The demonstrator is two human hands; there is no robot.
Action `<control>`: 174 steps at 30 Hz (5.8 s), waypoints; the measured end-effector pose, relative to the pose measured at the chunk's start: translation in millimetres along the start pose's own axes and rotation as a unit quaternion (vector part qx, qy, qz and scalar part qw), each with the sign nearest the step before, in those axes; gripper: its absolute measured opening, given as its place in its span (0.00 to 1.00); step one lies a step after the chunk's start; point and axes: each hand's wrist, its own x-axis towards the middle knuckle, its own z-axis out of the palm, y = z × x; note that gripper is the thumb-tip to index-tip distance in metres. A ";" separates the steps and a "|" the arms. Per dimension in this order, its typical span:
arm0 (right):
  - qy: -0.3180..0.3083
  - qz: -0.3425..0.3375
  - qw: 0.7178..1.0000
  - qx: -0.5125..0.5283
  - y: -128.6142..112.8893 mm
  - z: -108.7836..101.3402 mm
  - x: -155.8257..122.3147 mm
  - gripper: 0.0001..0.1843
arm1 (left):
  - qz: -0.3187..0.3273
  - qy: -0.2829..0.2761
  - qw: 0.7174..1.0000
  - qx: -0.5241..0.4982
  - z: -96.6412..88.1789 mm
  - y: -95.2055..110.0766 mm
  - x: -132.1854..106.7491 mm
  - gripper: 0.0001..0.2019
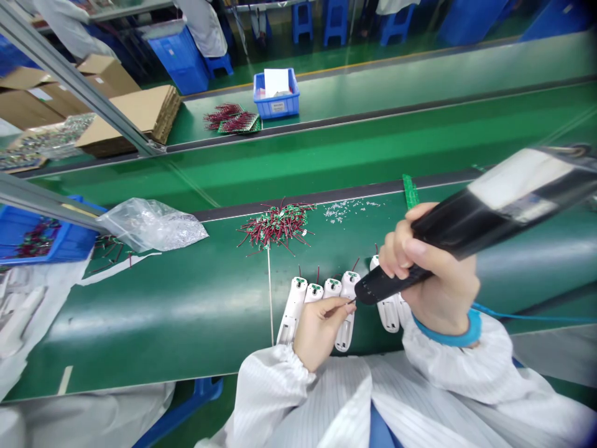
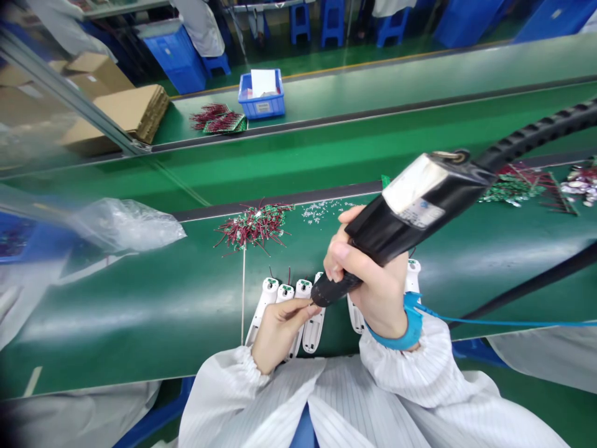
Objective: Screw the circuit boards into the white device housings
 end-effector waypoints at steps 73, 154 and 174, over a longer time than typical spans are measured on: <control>0.004 0.017 1.000 -0.011 -0.5 1.0 0.8 0.13 | 0.023 0.002 0.997 0.074 -1.8 -6.6 4.2 0.11; 0.141 -0.082 0.955 -0.250 34.6 -45.8 52.7 0.12 | 0.267 -0.247 0.833 0.418 39.0 -20.4 36.3 0.09; 0.014 -0.030 0.999 0.012 -21.2 -0.8 13.8 0.12 | 0.112 0.054 0.989 0.079 9.6 11.7 15.5 0.03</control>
